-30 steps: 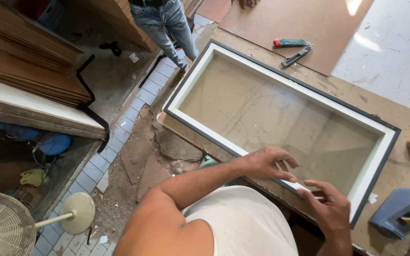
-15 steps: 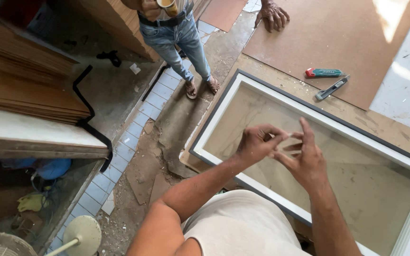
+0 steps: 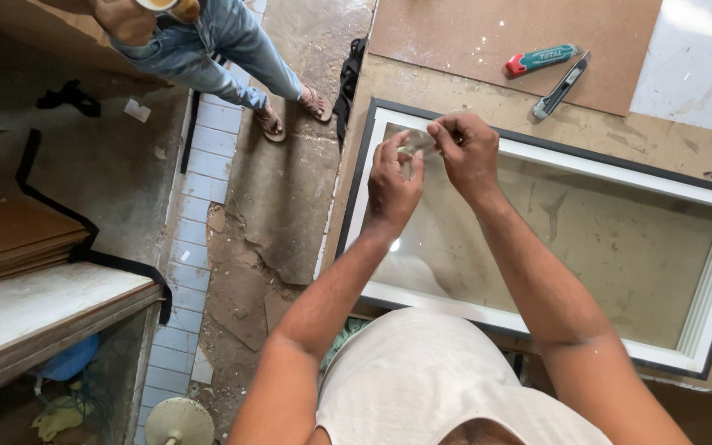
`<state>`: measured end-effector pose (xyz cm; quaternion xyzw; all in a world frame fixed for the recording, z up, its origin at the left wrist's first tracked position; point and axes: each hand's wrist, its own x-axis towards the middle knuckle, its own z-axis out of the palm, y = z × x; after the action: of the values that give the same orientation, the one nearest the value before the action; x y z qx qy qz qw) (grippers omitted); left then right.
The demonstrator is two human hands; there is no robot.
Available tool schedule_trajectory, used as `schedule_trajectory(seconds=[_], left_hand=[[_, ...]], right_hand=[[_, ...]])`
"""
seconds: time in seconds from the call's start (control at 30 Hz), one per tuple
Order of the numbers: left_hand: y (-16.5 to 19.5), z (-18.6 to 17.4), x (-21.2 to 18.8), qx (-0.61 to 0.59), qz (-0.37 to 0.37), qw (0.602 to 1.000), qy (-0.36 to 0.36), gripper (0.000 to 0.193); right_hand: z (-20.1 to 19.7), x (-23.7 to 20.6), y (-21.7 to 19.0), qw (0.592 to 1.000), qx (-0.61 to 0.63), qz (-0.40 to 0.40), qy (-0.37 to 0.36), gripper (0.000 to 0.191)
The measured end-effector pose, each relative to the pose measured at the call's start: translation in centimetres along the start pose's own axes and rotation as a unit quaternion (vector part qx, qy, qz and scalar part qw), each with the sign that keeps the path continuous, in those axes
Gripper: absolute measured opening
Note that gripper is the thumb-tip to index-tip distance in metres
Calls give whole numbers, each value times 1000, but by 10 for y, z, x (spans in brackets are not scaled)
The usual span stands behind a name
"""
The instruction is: The person assembles a window frame by placing a glass pane into a frame, then cutting and fitting white plastic strips along the edges. They use scissors to trim the strips and press them into place to secure the glass.
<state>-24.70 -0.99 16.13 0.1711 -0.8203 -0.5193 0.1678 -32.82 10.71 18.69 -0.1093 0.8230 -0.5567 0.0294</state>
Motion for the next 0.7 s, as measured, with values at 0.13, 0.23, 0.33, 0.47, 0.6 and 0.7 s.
schedule_trajectory(seconds=[0.13,0.23,0.33,0.47,0.6,0.7], left_hand=[[-41,-3,16,241,165,956,-35,57],[-62,9,18,275,179,943,-55,71],[-73,18,18,288,174,940,-58,81],[-80,24,23,287,158,943,-55,87],[-84,23,27,298,136,941,-82,91],[-86,23,29,299,135,941,-85,92]], right_hand=[[24,40,24,995,-33,-73,-60,12],[41,59,40,988,-50,-94,-115,11],[57,70,49,978,-96,-138,-121,12],[69,75,53,972,-146,-153,-107,10],[75,77,56,964,-183,-169,-95,10],[78,79,59,957,-214,-174,-88,13]])
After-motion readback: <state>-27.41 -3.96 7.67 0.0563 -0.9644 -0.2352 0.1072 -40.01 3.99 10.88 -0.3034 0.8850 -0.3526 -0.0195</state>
